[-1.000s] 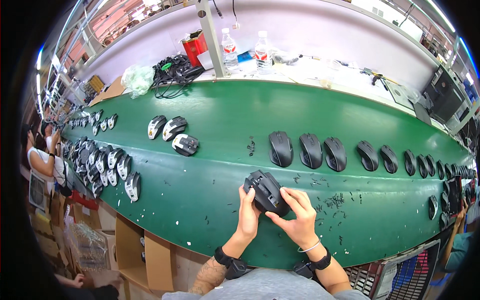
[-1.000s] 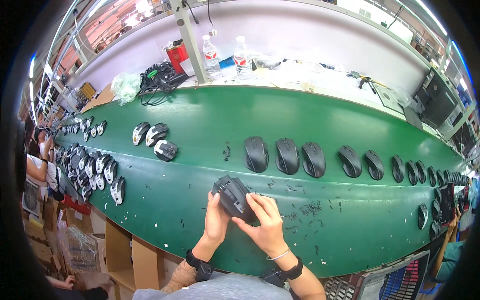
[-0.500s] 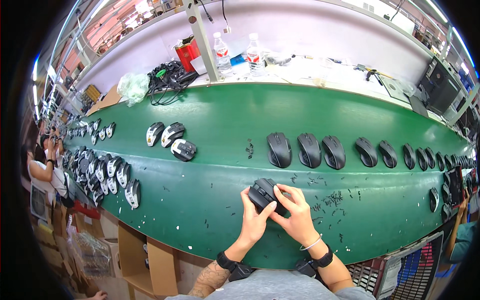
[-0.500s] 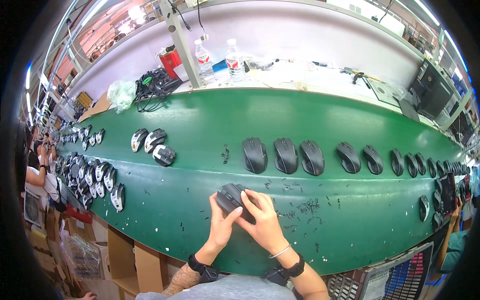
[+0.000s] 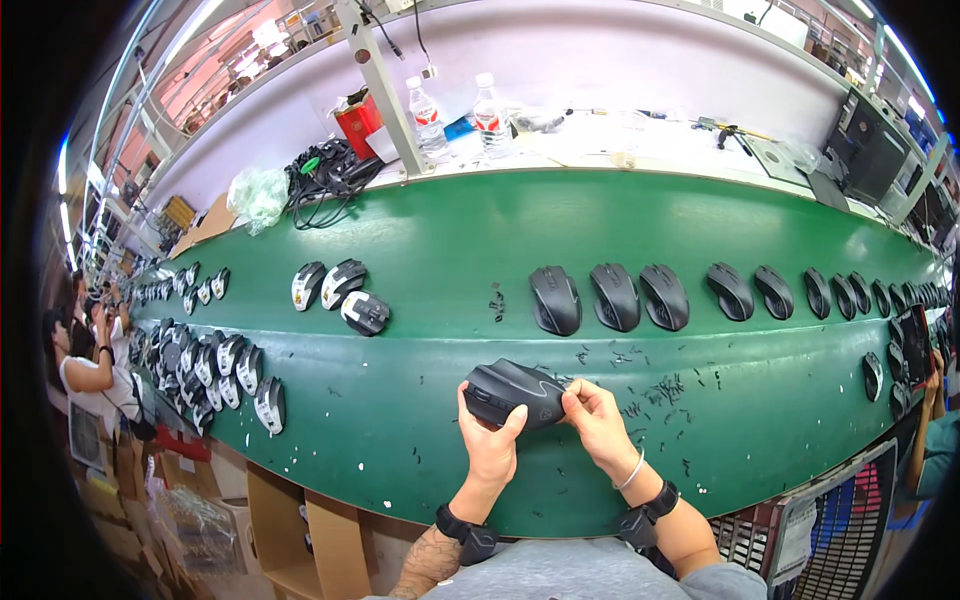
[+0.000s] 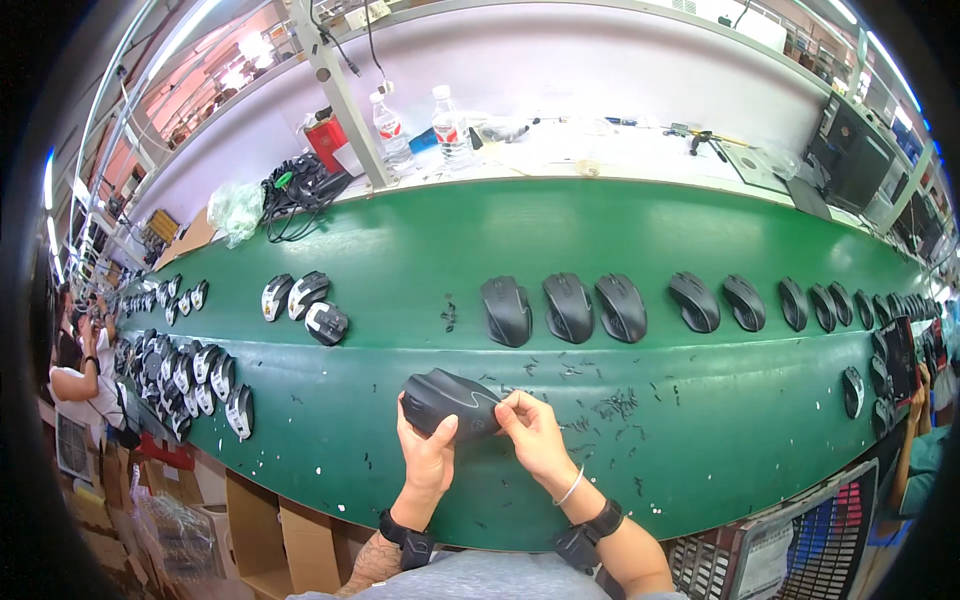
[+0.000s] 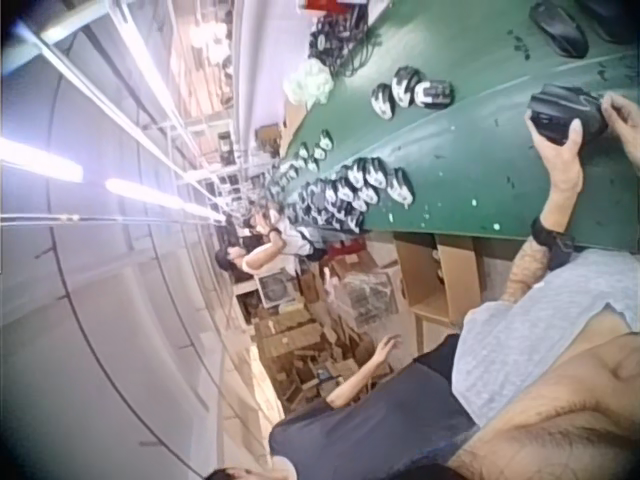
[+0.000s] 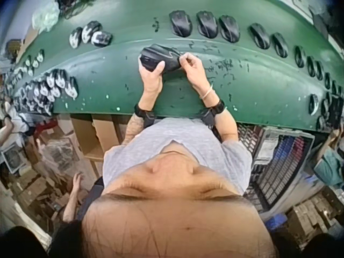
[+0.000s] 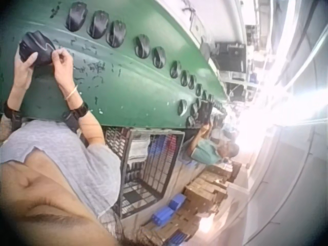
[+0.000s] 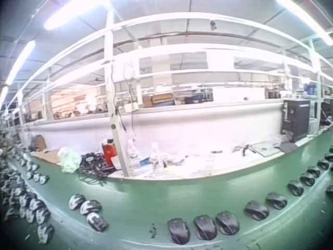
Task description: The person assembles computer mouse components on a green workbench. They pick up black mouse shells and internal units, fit them together, and place the assembled units into a black plastic crate. The person also moves a stack of shells aside to access more parts.
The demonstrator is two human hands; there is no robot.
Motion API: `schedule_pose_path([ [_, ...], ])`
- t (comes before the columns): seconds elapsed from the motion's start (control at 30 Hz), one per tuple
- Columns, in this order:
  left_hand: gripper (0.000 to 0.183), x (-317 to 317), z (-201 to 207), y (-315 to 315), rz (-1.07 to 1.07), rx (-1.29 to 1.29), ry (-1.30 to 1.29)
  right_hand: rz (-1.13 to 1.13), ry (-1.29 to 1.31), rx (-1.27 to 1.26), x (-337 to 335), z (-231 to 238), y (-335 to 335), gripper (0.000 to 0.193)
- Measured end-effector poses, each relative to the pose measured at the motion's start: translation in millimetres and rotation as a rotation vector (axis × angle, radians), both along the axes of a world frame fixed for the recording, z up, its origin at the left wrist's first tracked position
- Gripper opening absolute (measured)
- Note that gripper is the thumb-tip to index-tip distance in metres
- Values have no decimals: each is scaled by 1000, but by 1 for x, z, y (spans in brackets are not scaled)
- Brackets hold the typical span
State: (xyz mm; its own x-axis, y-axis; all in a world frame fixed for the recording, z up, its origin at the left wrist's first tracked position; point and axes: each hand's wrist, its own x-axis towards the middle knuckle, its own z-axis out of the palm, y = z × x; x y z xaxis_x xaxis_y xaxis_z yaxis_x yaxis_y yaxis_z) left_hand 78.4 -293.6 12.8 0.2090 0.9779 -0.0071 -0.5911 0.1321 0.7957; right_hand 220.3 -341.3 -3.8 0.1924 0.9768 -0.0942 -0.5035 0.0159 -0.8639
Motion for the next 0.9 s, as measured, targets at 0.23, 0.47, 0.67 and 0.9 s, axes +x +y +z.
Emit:
schedule_pose_path([
  [0.23,34,-4,13,6,-130,-92,-24,-16,-103,18,7,-1,2,18],
  [0.47,39,-11,24,26,-120,-212,91,28,-146,-75,15,6,2,28],
  [0.67,68,-13,28,21,-181,-196,318,53,89,-207,18,10,2,41],
  [0.9,58,-1,30,-2,-498,63,603,56,281,-262,23,3,-2,43],
])
